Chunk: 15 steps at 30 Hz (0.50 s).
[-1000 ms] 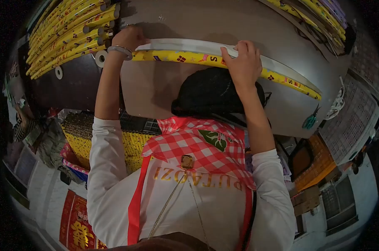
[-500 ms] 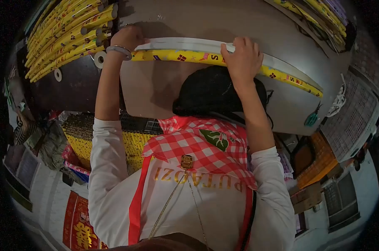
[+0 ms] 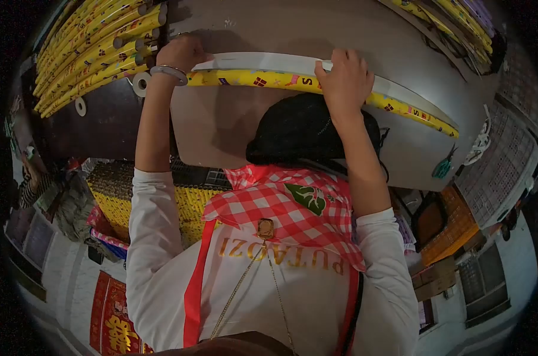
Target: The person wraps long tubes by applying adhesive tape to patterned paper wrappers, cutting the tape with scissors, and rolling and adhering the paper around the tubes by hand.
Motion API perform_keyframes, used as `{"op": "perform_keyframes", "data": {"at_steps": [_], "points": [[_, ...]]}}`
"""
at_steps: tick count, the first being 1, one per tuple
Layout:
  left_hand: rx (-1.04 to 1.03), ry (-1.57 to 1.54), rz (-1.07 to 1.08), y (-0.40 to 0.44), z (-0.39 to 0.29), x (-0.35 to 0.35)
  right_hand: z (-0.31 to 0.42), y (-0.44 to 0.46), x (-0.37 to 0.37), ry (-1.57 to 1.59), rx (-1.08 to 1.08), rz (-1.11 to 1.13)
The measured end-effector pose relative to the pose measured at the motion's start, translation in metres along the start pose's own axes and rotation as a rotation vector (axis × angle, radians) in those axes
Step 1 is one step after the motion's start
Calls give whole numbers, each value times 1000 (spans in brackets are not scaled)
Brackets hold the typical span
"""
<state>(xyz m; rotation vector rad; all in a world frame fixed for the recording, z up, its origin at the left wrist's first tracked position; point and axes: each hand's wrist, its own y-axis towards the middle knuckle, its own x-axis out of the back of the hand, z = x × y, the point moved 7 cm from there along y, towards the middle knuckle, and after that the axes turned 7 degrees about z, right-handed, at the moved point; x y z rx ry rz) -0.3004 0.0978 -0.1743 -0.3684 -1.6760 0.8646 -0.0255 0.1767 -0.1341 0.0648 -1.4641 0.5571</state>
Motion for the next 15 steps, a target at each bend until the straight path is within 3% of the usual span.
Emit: {"op": "perform_keyframes", "data": {"at_steps": [7, 15], "points": [[-11, -29, -25, -2, -1, -1, 0, 0, 0, 49, 5, 14], [-24, -9, -306, -14, 2, -4, 2, 1, 0, 53, -14, 74]]}}
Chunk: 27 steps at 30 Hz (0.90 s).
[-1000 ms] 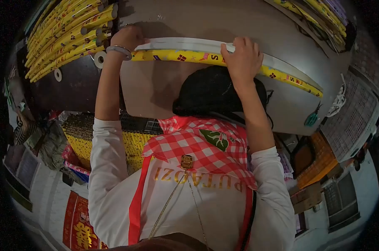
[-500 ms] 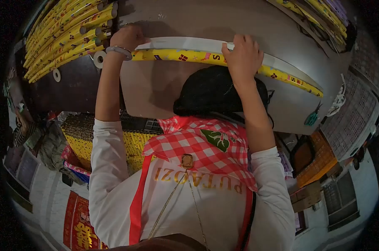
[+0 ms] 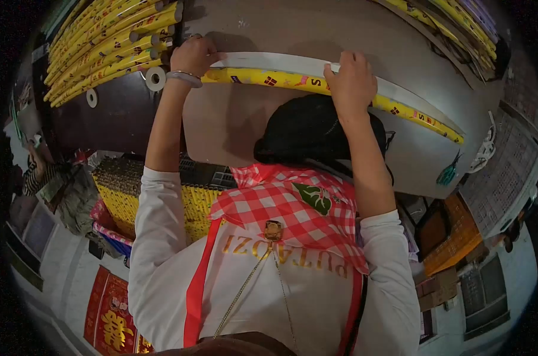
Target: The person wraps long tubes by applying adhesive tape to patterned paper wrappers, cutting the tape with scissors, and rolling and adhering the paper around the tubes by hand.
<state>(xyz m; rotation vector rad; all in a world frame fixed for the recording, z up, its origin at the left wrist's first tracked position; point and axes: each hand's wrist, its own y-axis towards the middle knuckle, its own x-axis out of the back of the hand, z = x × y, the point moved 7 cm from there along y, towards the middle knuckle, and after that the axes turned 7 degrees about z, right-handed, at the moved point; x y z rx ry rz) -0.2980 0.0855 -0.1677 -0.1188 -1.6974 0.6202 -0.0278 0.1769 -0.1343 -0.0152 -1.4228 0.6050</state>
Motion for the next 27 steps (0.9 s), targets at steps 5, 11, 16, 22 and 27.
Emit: {"op": "perform_keyframes", "data": {"at_steps": [5, 11, 16, 22, 27], "points": [[20, -159, -138, -9, 8, -6, 3, 0, 1, 2, -24, 27], [220, -154, -145, -13, 12, 5, 3, 1, 1, 0, -25, -4], [189, -67, -394, -28, -47, 11, 2, 2, -3, -22, -23, -5], [248, -149, -382, -33, -83, 2, 5, -1, 3, -9, 2, 9], [342, -99, -384, -26, -56, -1, 7, 1, 4, -26, -9, -3]]}}
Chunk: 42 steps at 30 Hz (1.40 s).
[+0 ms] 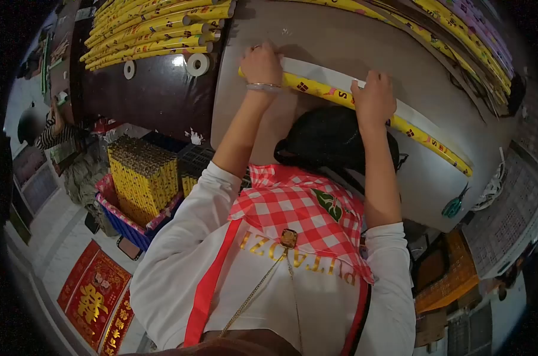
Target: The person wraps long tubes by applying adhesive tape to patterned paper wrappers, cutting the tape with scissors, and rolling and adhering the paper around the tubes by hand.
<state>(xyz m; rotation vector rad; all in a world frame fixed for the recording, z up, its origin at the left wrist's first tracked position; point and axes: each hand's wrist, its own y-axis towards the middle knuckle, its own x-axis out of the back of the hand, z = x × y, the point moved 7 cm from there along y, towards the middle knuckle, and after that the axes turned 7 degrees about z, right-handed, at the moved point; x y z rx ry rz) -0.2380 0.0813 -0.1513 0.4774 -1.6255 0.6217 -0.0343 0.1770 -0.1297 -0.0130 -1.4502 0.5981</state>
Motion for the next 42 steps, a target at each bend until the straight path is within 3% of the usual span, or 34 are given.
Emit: {"op": "perform_keyframes", "data": {"at_steps": [5, 9, 12, 14, 22, 28, 31, 33, 35, 42], "points": [[170, -205, 92, 17, 42, -1, -4, -1, -2, 27, -9, -3], [110, -198, 101, 25, 45, -2, -4, -1, -2, 54, -17, 15], [26, -172, 137, 30, 45, -1, -7, 0, -7, 50, -13, -22], [-160, -78, 12, 32, 43, 2, -9, 2, -7, 40, -8, -63], [-508, 133, 255, 44, 15, 10, -9, -2, -10, 91, -13, -36], [-745, 352, 169, 29, -31, 15, -9, -4, -11, 108, 3, -85], [-850, -188, 209, -2, -76, 4, -8, -4, -9, 100, 4, -88], [-765, -482, 344, -13, -104, -6, -7, -3, -11, 103, 12, -86], [-745, -581, 319, -23, -120, -11, -7, -4, -11, 82, 70, -177], [-755, -732, 253, -25, -116, -24, -14, -13, -8, 101, 99, -114]]}}
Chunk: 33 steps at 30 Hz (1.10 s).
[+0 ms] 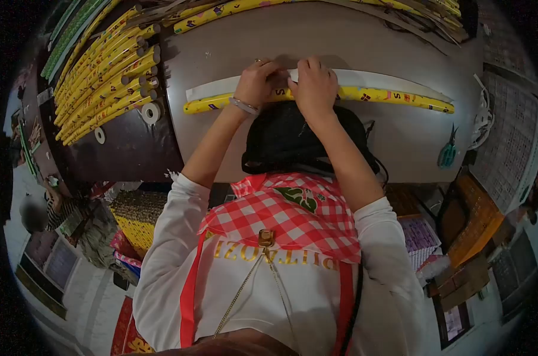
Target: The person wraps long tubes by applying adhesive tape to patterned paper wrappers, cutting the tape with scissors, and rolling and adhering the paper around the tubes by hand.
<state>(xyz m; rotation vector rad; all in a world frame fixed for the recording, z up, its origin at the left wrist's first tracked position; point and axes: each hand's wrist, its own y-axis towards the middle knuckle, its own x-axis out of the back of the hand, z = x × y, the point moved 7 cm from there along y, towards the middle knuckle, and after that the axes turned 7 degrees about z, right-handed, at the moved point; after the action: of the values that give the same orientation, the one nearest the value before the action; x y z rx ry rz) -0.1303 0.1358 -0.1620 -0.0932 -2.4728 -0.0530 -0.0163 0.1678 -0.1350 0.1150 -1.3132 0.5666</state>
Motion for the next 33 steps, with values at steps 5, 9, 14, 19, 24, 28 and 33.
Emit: {"op": "perform_keyframes", "data": {"at_steps": [5, 9, 14, 19, 24, 28, 33], "points": [[34, -41, 12, -1, -3, 3, -4, 0, 7, 81, 66, 40], [2, 1, 28, -1, -5, 4, -16, -3, 12, 156, 90, 58], [8, 52, 36, -1, 0, 1, -35, -5, 26, 202, 138, 4], [-5, 77, 49, -2, -3, 0, -64, -13, 35, 296, 70, 30], [20, 129, 92, -4, -1, -2, -81, -21, 45, 287, 8, -40], [9, 113, 79, -4, 2, -5, -108, -19, 35, 238, -104, 37], [-13, 120, 70, -4, -2, -1, -115, -15, 31, 180, -130, 28]]}}
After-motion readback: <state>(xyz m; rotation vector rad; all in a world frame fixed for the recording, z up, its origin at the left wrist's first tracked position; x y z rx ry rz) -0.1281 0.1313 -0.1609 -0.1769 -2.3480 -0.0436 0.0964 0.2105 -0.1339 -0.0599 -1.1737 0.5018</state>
